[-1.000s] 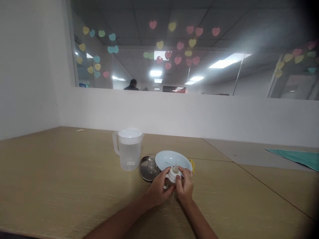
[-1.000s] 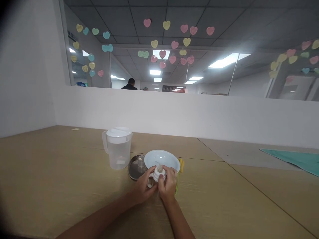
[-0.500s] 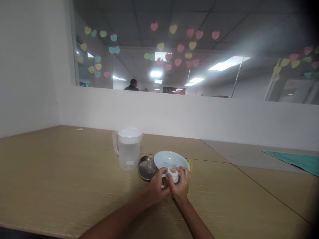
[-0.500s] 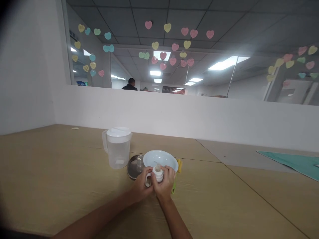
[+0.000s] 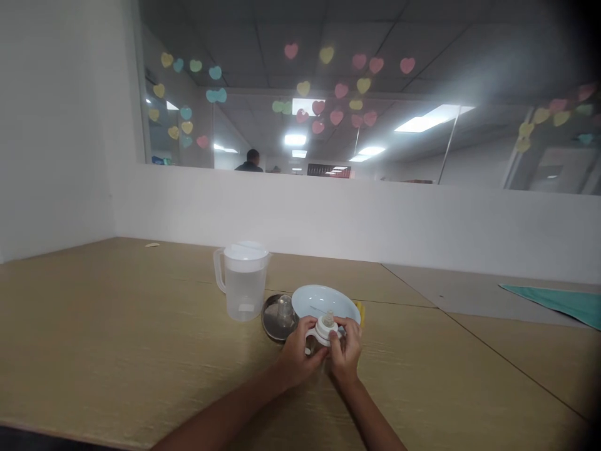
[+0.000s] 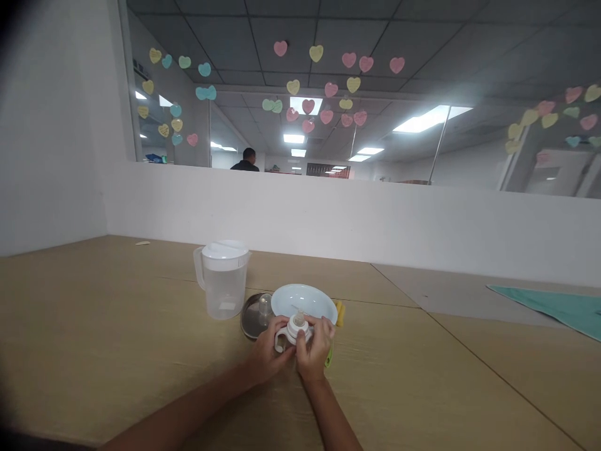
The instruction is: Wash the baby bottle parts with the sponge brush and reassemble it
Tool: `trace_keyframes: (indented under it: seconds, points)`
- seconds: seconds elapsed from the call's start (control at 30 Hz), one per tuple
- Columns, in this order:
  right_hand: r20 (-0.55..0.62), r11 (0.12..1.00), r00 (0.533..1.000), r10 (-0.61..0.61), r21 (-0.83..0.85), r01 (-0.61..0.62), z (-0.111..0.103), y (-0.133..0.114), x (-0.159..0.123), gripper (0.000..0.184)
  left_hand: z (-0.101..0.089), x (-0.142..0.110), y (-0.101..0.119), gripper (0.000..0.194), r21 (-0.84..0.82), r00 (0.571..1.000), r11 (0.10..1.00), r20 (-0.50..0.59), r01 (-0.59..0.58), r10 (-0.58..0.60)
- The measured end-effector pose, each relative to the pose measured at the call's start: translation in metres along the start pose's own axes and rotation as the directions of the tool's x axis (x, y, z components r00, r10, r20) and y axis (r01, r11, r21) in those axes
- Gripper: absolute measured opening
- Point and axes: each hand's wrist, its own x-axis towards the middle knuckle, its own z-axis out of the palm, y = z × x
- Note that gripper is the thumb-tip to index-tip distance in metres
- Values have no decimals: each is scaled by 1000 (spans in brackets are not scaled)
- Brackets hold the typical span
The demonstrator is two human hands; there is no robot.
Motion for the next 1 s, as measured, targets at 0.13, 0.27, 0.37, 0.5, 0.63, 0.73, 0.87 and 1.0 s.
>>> trace_keyframes:
  seconds: [0.13, 0.27, 0.37, 0.5, 0.63, 0.73, 0.87, 1.0]
  points:
    - [-16, 995, 997, 79, 65, -78, 2, 5, -1, 18, 4, 2, 8, 49, -131, 993, 985, -36, 110, -115]
    - [-28, 993, 995, 96, 65, -94, 2, 4, 0, 18, 5, 3, 13, 51, -226, 980, 955, -14, 191, -199]
    - [-28, 997, 996, 82, 11, -82, 1, 1, 2, 19, 4, 2, 13, 50, -207, 979, 958, 14, 201, -202]
    - [-12, 996, 998, 64, -61, -64, -1, -1, 3, 20, 5, 0, 12, 53, -132, 981, 974, -25, 185, -190]
    - [64, 999, 997, 35, -40, -33, -3, 0, 3, 25, 5, -1, 14, 56, -84, 989, 987, -48, 138, -143]
    - [98, 997, 994, 56, 43, -60, -3, 3, 3, 26, 4, -1, 12, 56, -59, 993, 993, -45, 105, -108]
    - [103, 993, 992, 74, 87, -84, -3, 6, 6, 26, 4, -2, 9, 58, -54, 994, 993, -34, 101, -103]
    - [173, 979, 974, 149, 115, -170, -2, 5, 14, 32, 4, -2, 6, 59, -32, 994, 995, -48, 95, -96]
